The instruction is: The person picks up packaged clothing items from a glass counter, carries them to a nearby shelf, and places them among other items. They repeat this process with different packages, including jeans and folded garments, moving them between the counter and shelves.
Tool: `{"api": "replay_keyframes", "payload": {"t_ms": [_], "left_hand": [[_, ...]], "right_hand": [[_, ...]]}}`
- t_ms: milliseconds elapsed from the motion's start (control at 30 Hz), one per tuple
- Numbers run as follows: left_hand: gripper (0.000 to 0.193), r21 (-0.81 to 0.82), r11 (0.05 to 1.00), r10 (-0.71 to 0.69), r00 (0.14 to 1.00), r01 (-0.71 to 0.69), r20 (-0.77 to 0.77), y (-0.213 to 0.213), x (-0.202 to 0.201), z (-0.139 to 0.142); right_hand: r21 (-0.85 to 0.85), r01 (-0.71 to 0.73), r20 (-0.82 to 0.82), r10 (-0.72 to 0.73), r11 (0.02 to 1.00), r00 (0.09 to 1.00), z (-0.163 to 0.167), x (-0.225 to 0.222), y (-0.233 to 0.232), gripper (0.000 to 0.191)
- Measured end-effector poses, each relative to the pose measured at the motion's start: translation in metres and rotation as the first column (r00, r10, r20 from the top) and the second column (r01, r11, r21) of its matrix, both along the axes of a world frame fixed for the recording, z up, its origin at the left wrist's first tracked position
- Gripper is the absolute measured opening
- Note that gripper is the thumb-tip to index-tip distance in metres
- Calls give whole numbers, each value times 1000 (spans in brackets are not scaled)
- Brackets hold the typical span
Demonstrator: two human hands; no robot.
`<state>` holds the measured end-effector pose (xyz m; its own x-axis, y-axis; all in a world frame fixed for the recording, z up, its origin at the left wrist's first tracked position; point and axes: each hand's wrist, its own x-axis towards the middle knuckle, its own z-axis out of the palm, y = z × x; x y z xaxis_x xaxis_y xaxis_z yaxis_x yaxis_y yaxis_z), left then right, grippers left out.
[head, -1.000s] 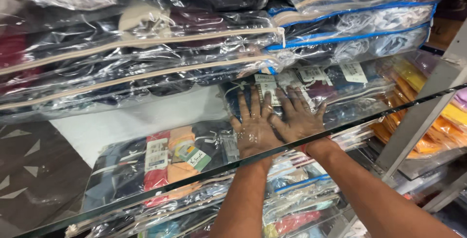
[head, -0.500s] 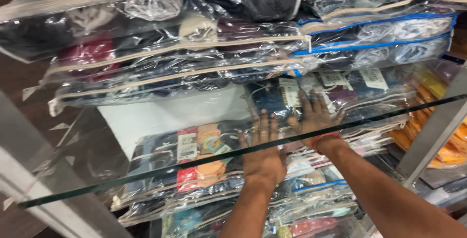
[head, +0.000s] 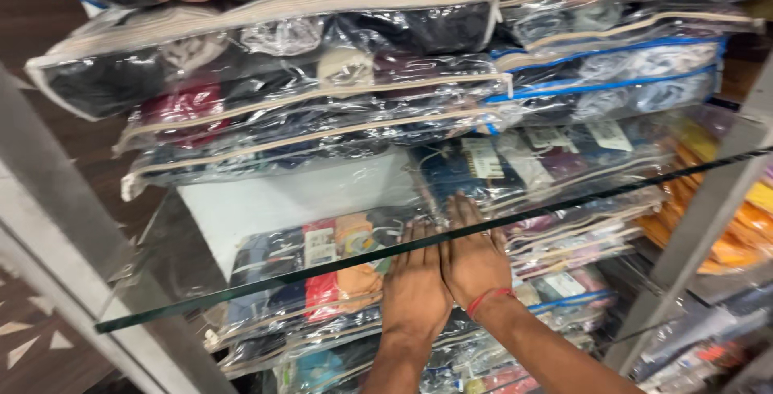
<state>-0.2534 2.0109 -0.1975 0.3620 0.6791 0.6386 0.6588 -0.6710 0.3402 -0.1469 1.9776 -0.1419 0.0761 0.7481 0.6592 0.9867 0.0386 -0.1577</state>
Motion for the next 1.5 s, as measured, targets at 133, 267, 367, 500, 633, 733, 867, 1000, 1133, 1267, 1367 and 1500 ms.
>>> {"api": "replay_keyframes", "payload": {"t_ms": [133, 267, 367, 500, 633, 733, 867, 1000, 1133, 1267, 1367, 1500], "left_hand": [[57, 98, 995, -27, 1000, 28, -16, -5, 12, 3], [58, 176, 982, -63, 997, 70, -45, -16, 33, 13], [54, 165, 977, -124, 989, 135, -77, -30, 57, 23], [55, 38, 979, -195, 972, 201, -128, -55, 92, 34], [60, 112, 969, -198, 963, 220, -182, -81, 131, 39], [55, 116, 963, -229, 964, 245, -137, -102, 167, 39], [51, 33, 950, -307, 948, 310, -86, -137, 223, 40], [54, 62, 935, -346, 936, 350, -67, -169, 278, 37], [48, -18, 914, -406, 912, 405, -62, -198, 332, 33], [55, 69, 895, -435, 897, 441, -83, -221, 383, 30], [57, 104, 885, -440, 889, 453, -128, -231, 410, 27], [55, 147, 828, -529, 841, 541, -117, -254, 449, 25]], "right_hand": [[83, -21, 99, 13, 996, 995, -2, 15, -12, 47], [-17, 66, -6, -66, 998, 998, 0, 32, -31, 35], [55, 80, -50, -77, 995, 996, 3, 54, -52, 33], [6, 154, -53, -153, 988, 987, 6, 90, -83, 34], [124, 160, -16, -159, 979, 987, 7, 129, -116, 34], [94, 211, -34, -208, 973, 977, 6, 162, -145, 33], [119, 258, -8, -259, 959, 966, 7, 211, -180, 33], [70, 310, 16, -312, 948, 950, 5, 264, -216, 34], [50, 350, 17, -351, 935, 936, 4, 314, -246, 34], [83, 384, 21, -387, 920, 922, 1, 358, -276, 32], [87, 413, 7, -415, 907, 910, -1, 382, -293, 31], [49, 453, 20, -455, 890, 890, -3, 416, -322, 33]]}}
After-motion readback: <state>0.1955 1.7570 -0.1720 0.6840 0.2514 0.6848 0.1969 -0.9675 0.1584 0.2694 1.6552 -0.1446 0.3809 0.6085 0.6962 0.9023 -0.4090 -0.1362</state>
